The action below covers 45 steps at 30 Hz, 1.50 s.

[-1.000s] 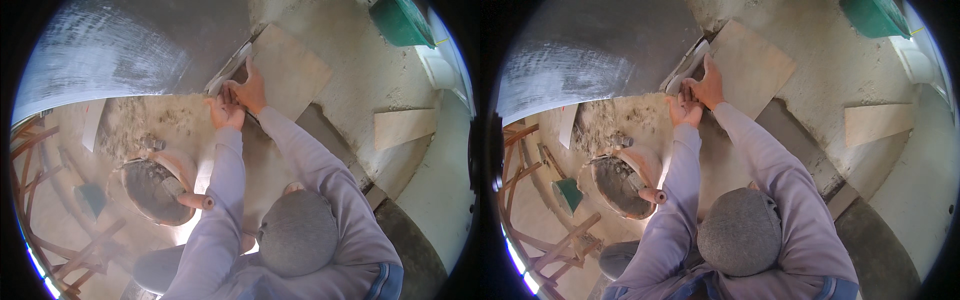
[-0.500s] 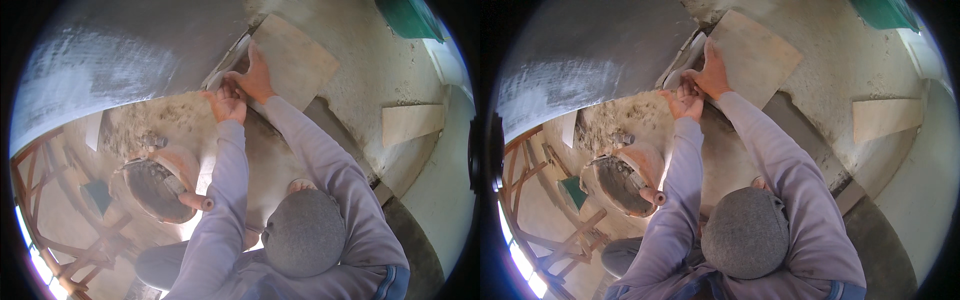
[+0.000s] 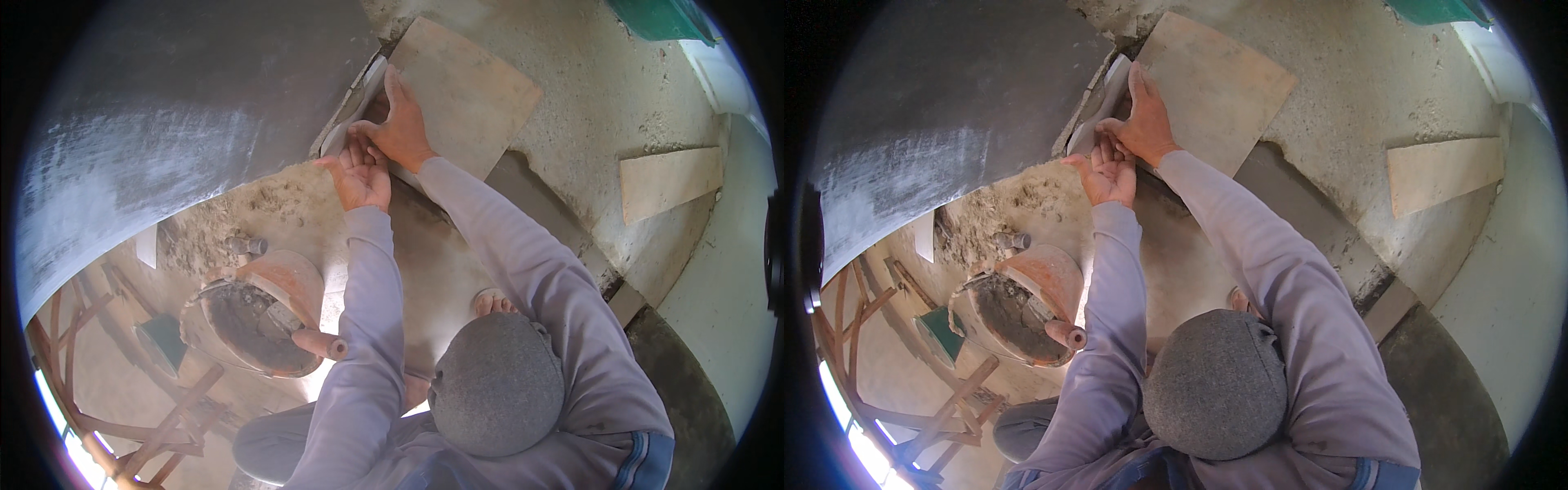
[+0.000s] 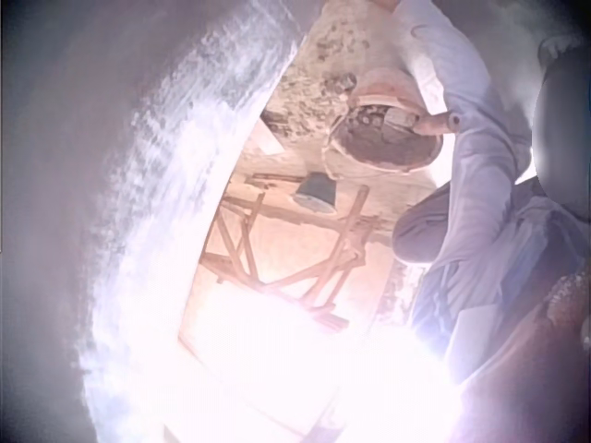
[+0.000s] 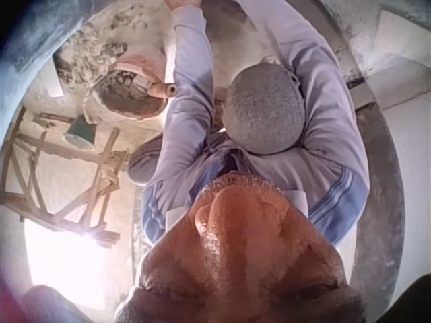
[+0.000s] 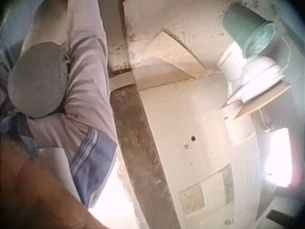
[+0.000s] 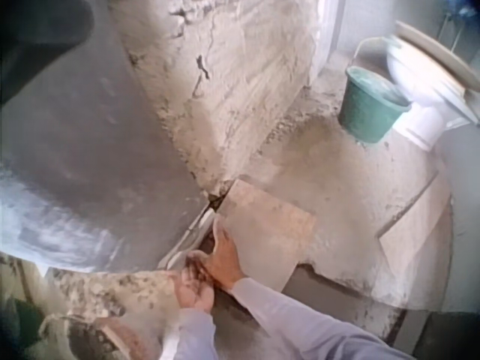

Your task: The person scoops cement from a bucket using a trowel and spreads it onto the back of a ceramic tile. They then place the tile onto the floor and press it into position, repeating the process for subsequent tiles.

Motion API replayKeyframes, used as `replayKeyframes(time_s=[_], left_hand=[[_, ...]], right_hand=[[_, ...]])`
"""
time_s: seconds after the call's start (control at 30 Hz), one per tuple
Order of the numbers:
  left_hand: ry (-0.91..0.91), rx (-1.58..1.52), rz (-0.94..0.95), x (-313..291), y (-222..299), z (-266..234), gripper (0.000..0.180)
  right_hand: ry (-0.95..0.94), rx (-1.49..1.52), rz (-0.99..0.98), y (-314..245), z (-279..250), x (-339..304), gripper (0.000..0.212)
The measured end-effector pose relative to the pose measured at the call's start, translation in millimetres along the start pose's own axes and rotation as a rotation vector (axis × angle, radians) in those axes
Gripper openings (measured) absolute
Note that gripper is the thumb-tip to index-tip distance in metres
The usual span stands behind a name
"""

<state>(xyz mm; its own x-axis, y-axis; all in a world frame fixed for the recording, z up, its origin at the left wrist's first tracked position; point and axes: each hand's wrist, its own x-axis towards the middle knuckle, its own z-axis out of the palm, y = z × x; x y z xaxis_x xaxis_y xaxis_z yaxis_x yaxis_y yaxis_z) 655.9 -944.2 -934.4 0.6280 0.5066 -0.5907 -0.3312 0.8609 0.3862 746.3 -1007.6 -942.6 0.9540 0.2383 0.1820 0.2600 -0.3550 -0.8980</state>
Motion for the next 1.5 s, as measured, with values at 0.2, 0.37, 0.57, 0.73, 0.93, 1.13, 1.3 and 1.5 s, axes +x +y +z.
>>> replayKeyframes(time_s=[0.2, 0.37, 0.57, 0.73, 0.93, 1.13, 1.3, 1.5], left_hand=[[0.001, 0.020, -0.012, 1, 1, -2, 0.097], [-0.020, 0.072, -0.018, -1, -2, -1, 0.092], [0.048, 0.045, -0.005, -4, 16, -2, 0.089], [0.045, 0.032, -0.059, 4, -10, -3, 0.084], [0.031, 0.050, -0.044, -7, -6, -7, 0.062], [0.024, -0.010, -0.088, -8, 0, -8, 0.054], [0.027, -0.014, -0.100, -7, -7, -6, 0.052], [-0.034, -0.095, -0.054, 5, -19, -20, 0.039]], right_hand=[[-0.036, 0.068, 0.068, 1, 2, -1, 0.108], [-0.075, 0.141, 0.104, 3, -2, -2, 0.111], [-0.094, -0.040, -0.022, -14, 8, -1, 0.110], [-0.258, 0.283, 0.186, 3, -18, 9, 0.102], [-0.595, -0.007, 0.358, -23, -59, 11, 0.086], [-0.884, -0.220, 0.571, -58, -80, 8, 0.082], [-0.747, 0.059, 0.769, -63, -68, 3, 0.084], [-0.526, 0.462, 0.781, -59, -25, -12, 0.057]])
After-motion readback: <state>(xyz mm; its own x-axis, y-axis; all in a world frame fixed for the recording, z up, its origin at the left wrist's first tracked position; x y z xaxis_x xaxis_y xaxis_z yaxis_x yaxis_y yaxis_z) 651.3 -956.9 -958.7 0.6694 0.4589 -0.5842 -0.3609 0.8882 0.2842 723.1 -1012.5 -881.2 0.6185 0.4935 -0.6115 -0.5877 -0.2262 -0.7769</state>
